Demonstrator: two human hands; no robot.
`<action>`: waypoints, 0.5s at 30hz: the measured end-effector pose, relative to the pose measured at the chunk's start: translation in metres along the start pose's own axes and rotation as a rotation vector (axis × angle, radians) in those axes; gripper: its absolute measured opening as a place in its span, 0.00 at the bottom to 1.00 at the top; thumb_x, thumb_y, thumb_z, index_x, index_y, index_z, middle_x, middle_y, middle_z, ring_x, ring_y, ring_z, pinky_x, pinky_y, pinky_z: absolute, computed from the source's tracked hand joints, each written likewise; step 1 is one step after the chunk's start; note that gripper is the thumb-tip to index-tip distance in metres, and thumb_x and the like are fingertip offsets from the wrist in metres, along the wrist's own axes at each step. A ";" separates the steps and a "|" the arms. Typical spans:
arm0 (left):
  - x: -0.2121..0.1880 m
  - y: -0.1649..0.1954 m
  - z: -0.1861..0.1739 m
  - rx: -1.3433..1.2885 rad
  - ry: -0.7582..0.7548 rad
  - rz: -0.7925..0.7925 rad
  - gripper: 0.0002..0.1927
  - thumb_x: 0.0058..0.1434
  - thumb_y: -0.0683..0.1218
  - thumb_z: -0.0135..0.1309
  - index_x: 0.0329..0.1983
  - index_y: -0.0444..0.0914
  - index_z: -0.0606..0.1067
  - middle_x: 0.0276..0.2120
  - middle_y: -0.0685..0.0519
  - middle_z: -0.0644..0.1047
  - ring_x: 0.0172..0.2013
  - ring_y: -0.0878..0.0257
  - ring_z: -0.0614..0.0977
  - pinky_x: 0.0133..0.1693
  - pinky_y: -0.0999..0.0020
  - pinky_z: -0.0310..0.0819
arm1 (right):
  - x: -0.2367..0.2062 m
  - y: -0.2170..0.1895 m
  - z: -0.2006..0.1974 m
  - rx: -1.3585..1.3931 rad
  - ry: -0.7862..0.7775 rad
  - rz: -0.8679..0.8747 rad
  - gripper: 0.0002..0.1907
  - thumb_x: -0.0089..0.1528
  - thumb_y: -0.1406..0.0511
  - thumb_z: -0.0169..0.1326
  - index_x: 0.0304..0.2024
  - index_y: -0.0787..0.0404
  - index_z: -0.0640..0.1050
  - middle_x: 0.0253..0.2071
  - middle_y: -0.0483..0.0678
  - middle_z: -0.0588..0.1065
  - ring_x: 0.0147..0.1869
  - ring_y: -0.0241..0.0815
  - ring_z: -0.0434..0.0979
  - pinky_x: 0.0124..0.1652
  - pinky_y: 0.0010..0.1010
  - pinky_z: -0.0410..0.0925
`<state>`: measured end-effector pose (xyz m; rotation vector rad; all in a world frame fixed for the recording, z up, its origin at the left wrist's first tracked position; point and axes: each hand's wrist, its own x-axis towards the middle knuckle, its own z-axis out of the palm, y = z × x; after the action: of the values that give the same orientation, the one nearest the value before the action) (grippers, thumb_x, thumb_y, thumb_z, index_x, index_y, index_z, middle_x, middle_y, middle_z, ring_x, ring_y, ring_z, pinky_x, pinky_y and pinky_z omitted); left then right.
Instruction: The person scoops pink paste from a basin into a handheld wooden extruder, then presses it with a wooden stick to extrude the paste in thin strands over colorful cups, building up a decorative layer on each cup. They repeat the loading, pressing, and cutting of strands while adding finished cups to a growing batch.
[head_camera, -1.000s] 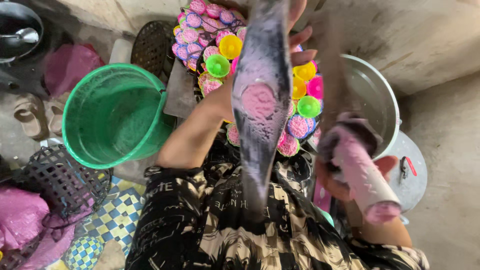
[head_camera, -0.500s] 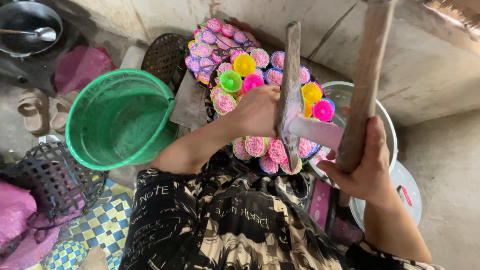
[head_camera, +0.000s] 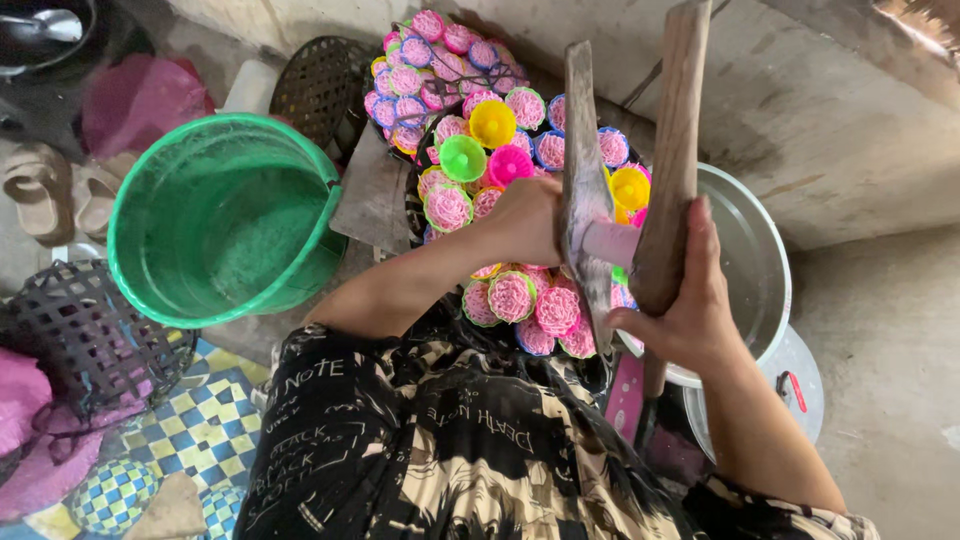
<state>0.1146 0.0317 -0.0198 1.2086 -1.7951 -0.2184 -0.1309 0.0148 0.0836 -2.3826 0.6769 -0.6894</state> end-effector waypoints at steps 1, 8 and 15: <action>0.007 -0.005 0.003 0.017 -0.008 -0.066 0.16 0.43 0.53 0.69 0.30 0.41 0.80 0.29 0.46 0.81 0.33 0.46 0.82 0.35 0.51 0.77 | 0.004 0.007 -0.008 0.323 -0.072 0.189 0.77 0.45 0.48 0.75 0.80 0.53 0.35 0.66 0.60 0.64 0.63 0.55 0.67 0.58 0.47 0.65; 0.074 -0.028 -0.050 -1.419 -0.349 0.221 0.53 0.58 0.42 0.69 0.79 0.46 0.49 0.74 0.54 0.57 0.74 0.56 0.62 0.72 0.57 0.62 | -0.040 0.073 -0.018 1.316 -0.632 0.506 0.75 0.46 0.33 0.67 0.77 0.70 0.47 0.64 0.60 0.68 0.62 0.53 0.72 0.59 0.44 0.69; 0.153 -0.032 -0.035 -1.667 -0.334 0.322 0.46 0.62 0.39 0.65 0.77 0.42 0.51 0.74 0.48 0.58 0.73 0.54 0.62 0.73 0.54 0.57 | -0.057 0.115 -0.074 1.188 -0.874 0.464 0.76 0.46 0.25 0.53 0.74 0.79 0.57 0.60 0.67 0.73 0.60 0.59 0.76 0.57 0.50 0.70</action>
<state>0.1487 -0.0951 0.0709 -0.3251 -1.2846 -1.4097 -0.2520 -0.0608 0.0455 -1.1319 0.2505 0.1914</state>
